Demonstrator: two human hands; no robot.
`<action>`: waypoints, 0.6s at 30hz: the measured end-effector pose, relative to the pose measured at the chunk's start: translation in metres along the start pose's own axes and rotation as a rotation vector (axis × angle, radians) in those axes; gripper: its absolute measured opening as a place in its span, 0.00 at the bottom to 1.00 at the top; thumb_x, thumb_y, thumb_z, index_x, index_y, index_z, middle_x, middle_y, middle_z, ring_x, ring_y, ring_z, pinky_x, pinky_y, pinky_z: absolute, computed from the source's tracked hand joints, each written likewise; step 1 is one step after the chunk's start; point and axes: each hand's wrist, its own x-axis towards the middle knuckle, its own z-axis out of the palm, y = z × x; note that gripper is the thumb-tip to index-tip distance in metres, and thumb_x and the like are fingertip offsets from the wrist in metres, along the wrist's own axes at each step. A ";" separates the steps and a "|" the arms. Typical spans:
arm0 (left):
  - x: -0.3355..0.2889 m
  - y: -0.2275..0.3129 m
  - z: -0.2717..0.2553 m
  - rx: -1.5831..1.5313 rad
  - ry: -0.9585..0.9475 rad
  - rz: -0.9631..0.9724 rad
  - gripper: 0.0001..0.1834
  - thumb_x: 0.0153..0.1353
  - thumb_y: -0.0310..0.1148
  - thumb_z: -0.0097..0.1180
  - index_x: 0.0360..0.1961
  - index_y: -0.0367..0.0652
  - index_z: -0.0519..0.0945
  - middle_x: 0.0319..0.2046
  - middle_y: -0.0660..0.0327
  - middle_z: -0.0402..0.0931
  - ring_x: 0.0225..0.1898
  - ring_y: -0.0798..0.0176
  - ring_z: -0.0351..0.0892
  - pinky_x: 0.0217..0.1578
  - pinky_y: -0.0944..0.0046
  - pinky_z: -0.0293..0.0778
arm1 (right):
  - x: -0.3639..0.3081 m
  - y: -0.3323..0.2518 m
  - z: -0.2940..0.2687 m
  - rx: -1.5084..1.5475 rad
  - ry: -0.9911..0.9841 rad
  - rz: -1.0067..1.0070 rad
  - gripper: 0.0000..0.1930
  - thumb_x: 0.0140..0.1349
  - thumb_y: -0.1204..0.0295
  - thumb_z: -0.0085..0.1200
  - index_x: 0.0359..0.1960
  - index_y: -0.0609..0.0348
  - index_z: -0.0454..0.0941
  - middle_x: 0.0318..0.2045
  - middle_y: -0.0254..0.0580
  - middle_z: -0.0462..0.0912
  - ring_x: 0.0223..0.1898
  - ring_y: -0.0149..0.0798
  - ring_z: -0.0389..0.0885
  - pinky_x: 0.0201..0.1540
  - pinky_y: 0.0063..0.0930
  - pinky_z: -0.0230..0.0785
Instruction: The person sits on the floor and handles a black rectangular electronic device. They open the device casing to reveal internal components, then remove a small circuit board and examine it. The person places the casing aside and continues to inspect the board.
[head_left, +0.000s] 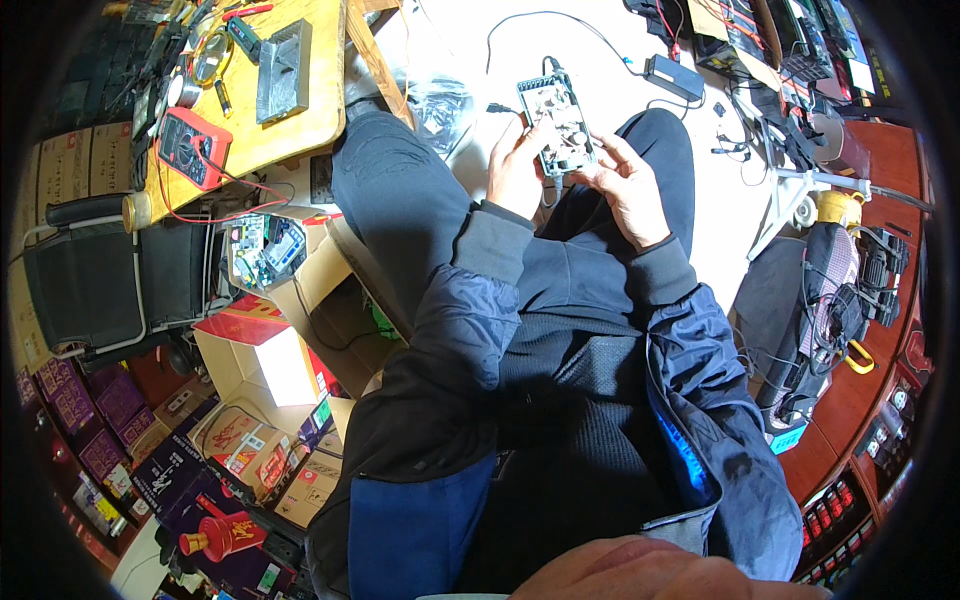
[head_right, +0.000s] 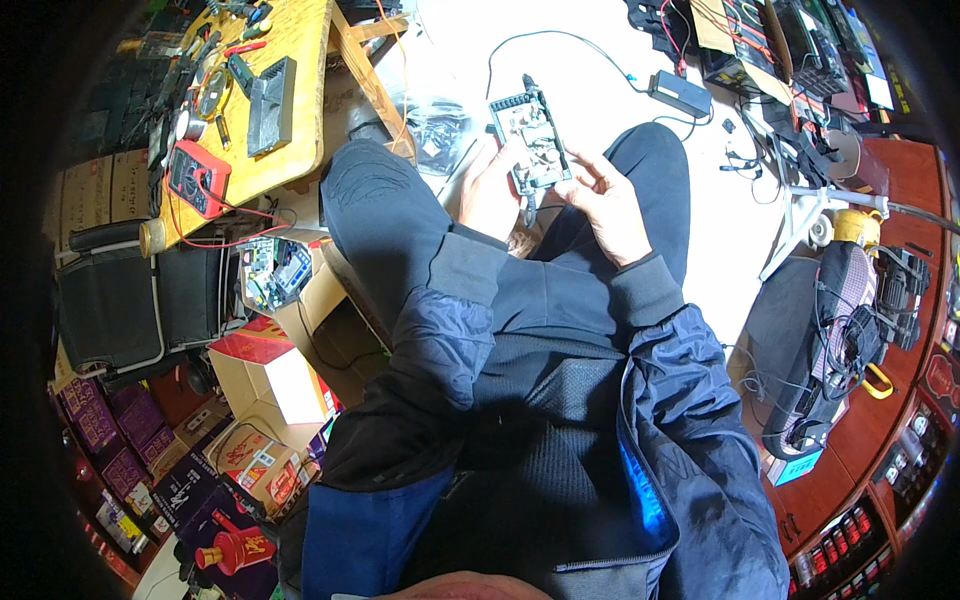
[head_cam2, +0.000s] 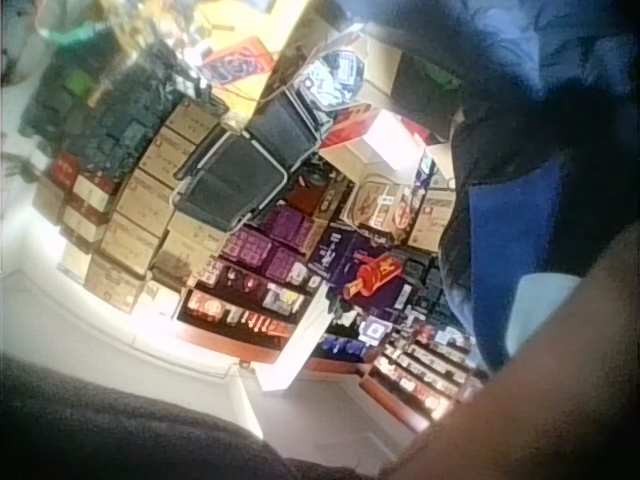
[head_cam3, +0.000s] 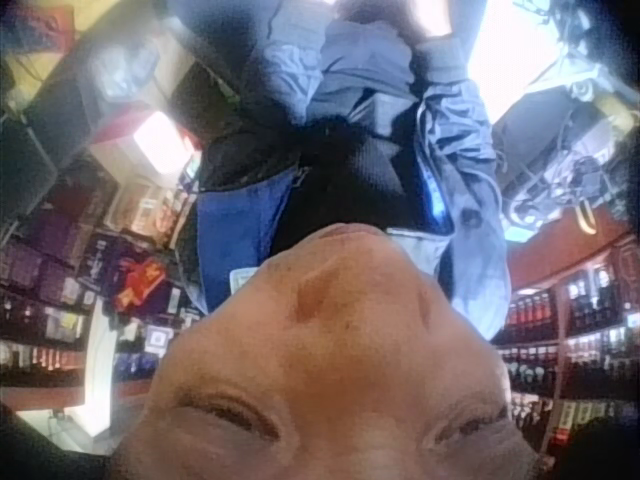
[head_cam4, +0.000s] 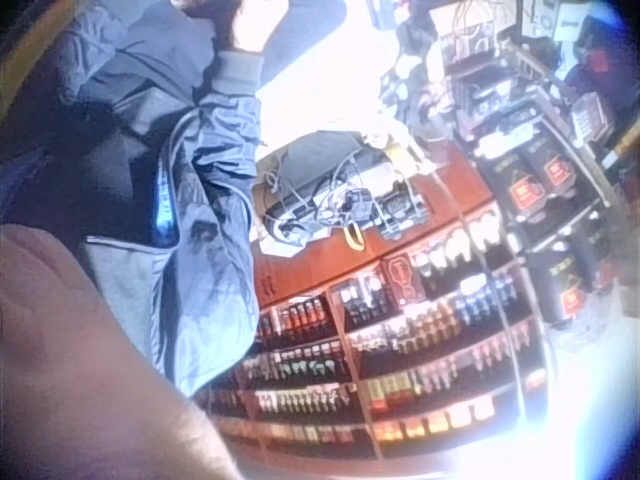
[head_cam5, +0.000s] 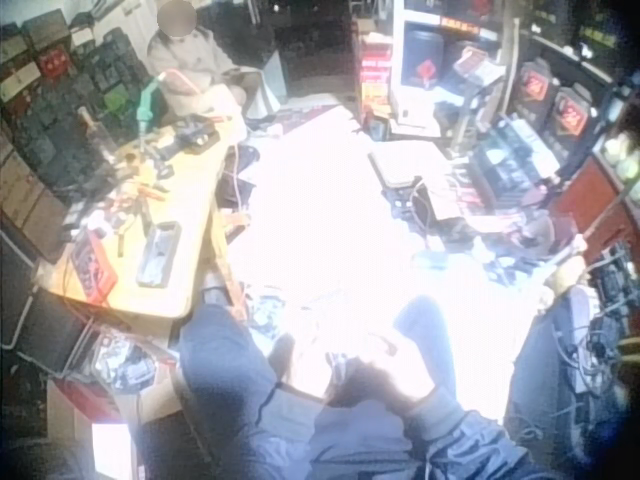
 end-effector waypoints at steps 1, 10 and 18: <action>0.000 0.000 0.000 -0.063 -0.013 0.004 0.15 0.73 0.30 0.52 0.57 0.34 0.76 0.45 0.56 0.81 0.45 0.63 0.83 0.44 0.64 0.80 | 0.000 0.000 0.000 -0.021 0.004 0.001 0.31 0.66 0.77 0.59 0.70 0.68 0.65 0.54 0.49 0.82 0.49 0.36 0.86 0.55 0.26 0.78; -0.001 0.003 0.002 -0.068 0.008 -0.036 0.15 0.74 0.32 0.52 0.55 0.34 0.76 0.44 0.57 0.81 0.43 0.64 0.83 0.43 0.65 0.81 | -0.001 -0.005 0.004 0.011 0.009 0.000 0.30 0.66 0.78 0.59 0.69 0.71 0.66 0.51 0.49 0.84 0.46 0.35 0.86 0.53 0.26 0.78; 0.001 0.001 0.000 -0.212 0.051 -0.128 0.15 0.75 0.34 0.52 0.54 0.34 0.77 0.44 0.58 0.81 0.42 0.64 0.83 0.43 0.65 0.81 | -0.001 -0.009 0.007 -0.009 0.019 0.020 0.31 0.65 0.78 0.60 0.69 0.71 0.66 0.50 0.48 0.84 0.45 0.34 0.86 0.52 0.25 0.79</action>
